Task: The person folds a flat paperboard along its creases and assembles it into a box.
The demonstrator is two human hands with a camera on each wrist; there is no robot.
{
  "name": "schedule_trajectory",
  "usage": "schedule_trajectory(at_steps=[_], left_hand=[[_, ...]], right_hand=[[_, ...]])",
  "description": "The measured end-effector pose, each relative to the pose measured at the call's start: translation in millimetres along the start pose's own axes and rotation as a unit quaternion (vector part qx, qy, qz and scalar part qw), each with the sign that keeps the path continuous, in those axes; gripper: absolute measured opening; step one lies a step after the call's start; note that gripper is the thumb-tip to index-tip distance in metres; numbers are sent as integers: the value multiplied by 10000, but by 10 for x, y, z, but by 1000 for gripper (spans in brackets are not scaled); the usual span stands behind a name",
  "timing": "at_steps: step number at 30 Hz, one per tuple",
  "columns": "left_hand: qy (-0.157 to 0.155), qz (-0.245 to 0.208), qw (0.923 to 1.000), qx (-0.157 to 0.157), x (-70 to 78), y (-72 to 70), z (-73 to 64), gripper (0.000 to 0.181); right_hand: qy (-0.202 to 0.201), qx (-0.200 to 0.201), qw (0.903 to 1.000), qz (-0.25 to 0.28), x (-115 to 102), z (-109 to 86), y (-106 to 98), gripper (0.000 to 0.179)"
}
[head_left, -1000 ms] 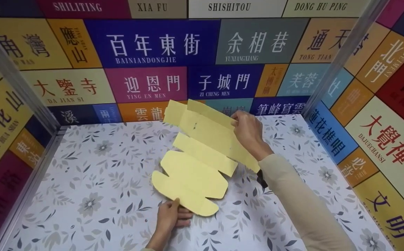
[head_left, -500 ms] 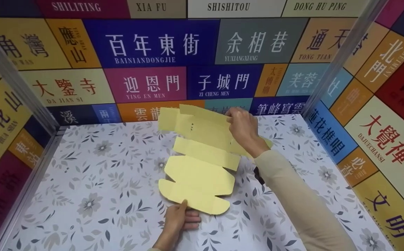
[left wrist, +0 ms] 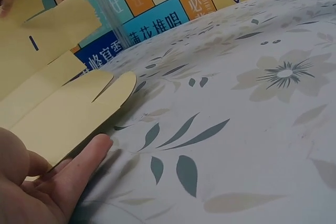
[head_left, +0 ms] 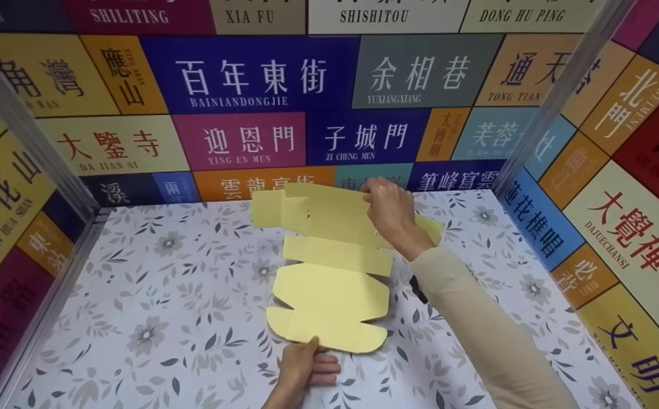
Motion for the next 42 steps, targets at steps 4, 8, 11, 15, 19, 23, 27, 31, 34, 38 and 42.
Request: schedule_trajectory(at_steps=[4,8,11,15,19,23,27,31,34,38,42], left_hand=[[-114,-241,9996,7,-21,51,7,45],[-228,-360,9991,80,-22,86,6,44],[-311,-443,9985,56,-35,126,-8,43],[-411,-663,9969,-82,-67,194,-15,42],[-400,-760,9961,-186,-76,242,-11,42],[-395,-820,9954,-290,-83,260,-13,43],[-365,-866,9947,-427,-82,264,-10,42],[-340,-747,9956,-456,-82,259,0,43],[-336,-655,9966,-368,-80,245,12,43],[-350,-508,9979,-198,-74,226,21,43],[-422,-306,9986,-10,-68,208,25,42]], right_hand=[[-140,100,9998,86,-71,-1,-19,9],[-305,158,9991,257,-139,4,-34,9],[-335,157,9987,348,-162,5,-30,8],[-425,191,9980,431,-196,-8,-23,8],[-550,258,9969,496,-235,-37,-1,8],[-647,254,9958,592,-262,-72,34,7],[-684,243,9952,663,-271,-87,43,8],[-627,219,9951,732,-257,-88,43,7],[-620,198,9949,774,-247,-92,55,7],[-648,184,9947,778,-246,-99,72,8],[-604,201,9952,742,-230,-97,71,7]])
Point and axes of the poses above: each hand's wrist, its own z-axis towards the middle knuckle, its own y-axis out of the palm, x = y × z, the point moved 9 cm from there along z, towards the middle knuckle, and after that the axes turned 4 degrees about -y, right-handed, at the moved point
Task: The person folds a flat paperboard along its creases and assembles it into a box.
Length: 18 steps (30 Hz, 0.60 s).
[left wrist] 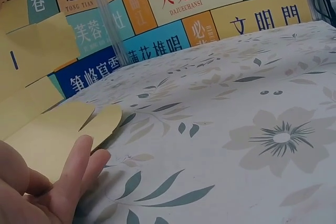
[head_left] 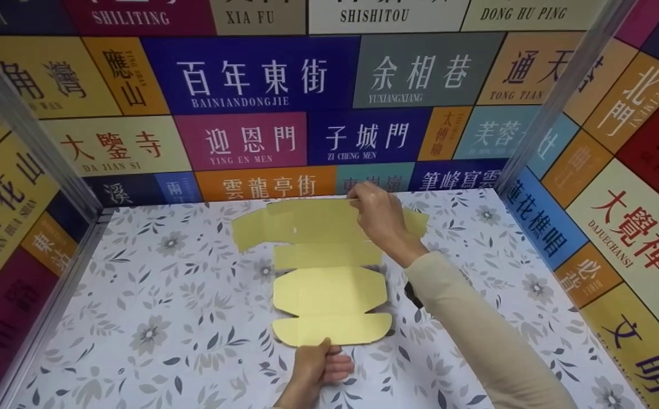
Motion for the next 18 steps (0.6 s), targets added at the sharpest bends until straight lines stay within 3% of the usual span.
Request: schedule_trajectory(at_steps=[10,14,18], left_hand=[[11,360,9989,285,31,-16,-46,37],[409,611,9962,458,149,-6,-78,35],[1015,1053,9861,790,338,8,-120,31]], right_hand=[[3,-4,9999,-144,12,-14,2,6],[-51,37,9998,-210,4,-17,0,6],[-124,39,9996,-259,-20,-28,3,5]])
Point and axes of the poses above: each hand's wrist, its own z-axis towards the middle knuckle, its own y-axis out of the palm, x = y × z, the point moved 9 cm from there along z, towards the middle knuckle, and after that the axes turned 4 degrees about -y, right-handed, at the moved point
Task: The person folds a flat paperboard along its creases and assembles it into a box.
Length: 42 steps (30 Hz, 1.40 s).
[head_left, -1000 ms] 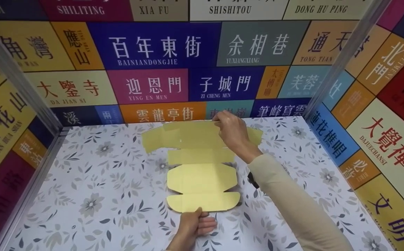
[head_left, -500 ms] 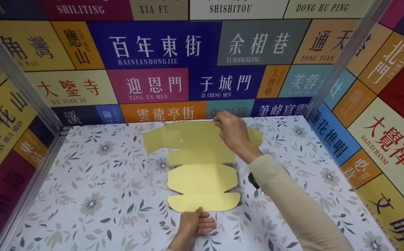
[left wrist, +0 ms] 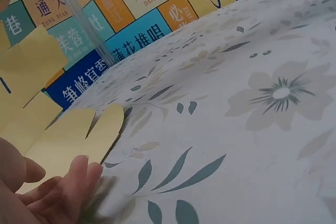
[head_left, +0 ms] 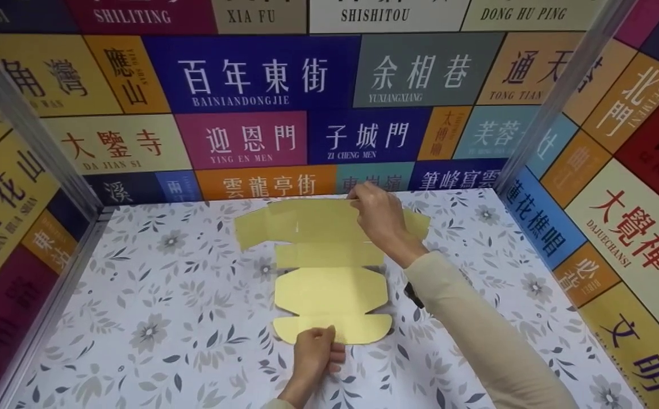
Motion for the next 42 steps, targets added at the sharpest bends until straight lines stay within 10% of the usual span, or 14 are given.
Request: schedule_trajectory(at_steps=[4,11,19,25,42], left_hand=[[882,882,9907,548,252,-25,-7,20],[2312,1927,9469,1132,541,11,14,24],[3709,3186,8641,1191,773,125,57,36],[3692,4354,8197,466,769,271,235,56],[3396,5077,7917,124,578,348,379,55]], right_hand=[[-112,75,9999,-47,-25,1,-5,5],[-119,53,9999,53,-32,14,-27,7],[-206,111,9997,-96,-30,-6,-33,6],[-279,45,9994,-188,-46,-36,22,5],[-364,14,9988,-326,-7,-147,121,4]])
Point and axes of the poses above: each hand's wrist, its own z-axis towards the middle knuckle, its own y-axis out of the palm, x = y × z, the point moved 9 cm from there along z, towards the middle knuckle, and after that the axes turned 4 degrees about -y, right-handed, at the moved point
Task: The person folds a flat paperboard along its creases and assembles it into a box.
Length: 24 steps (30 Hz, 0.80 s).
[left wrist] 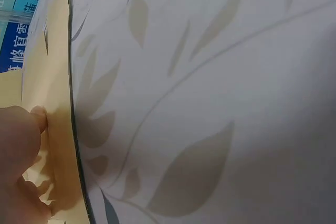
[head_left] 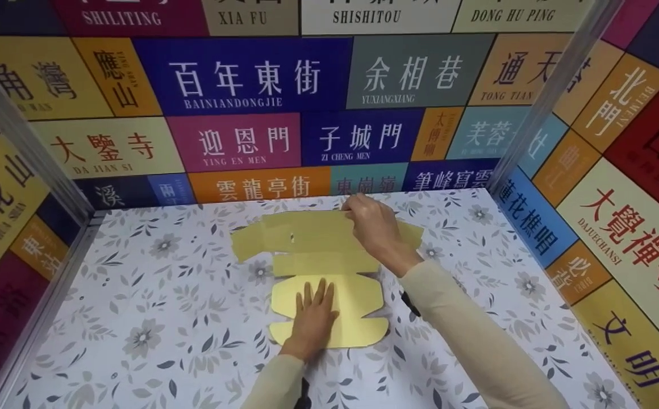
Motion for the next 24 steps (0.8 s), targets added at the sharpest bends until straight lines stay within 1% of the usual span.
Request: schedule_trajectory(at_steps=[7,13,17,22,24], left_hand=[[-243,95,9987,-440,-63,48,19,54],[-329,219,9976,-565,-78,24,63,54],[-337,371,9973,-535,-84,-11,102,54],[-133,759,9968,-210,-53,-27,143,54],[-116,869,9961,-121,-39,-29,160,53]], right_hand=[[-76,-71,9999,-14,-13,-28,68,4],[39,-121,9999,-3,11,-19,88,5],[49,-160,9999,-21,9,-20,91,5],[-16,-131,9999,-44,1,-54,95,4],[-53,-128,9999,-49,-1,-72,104,4]])
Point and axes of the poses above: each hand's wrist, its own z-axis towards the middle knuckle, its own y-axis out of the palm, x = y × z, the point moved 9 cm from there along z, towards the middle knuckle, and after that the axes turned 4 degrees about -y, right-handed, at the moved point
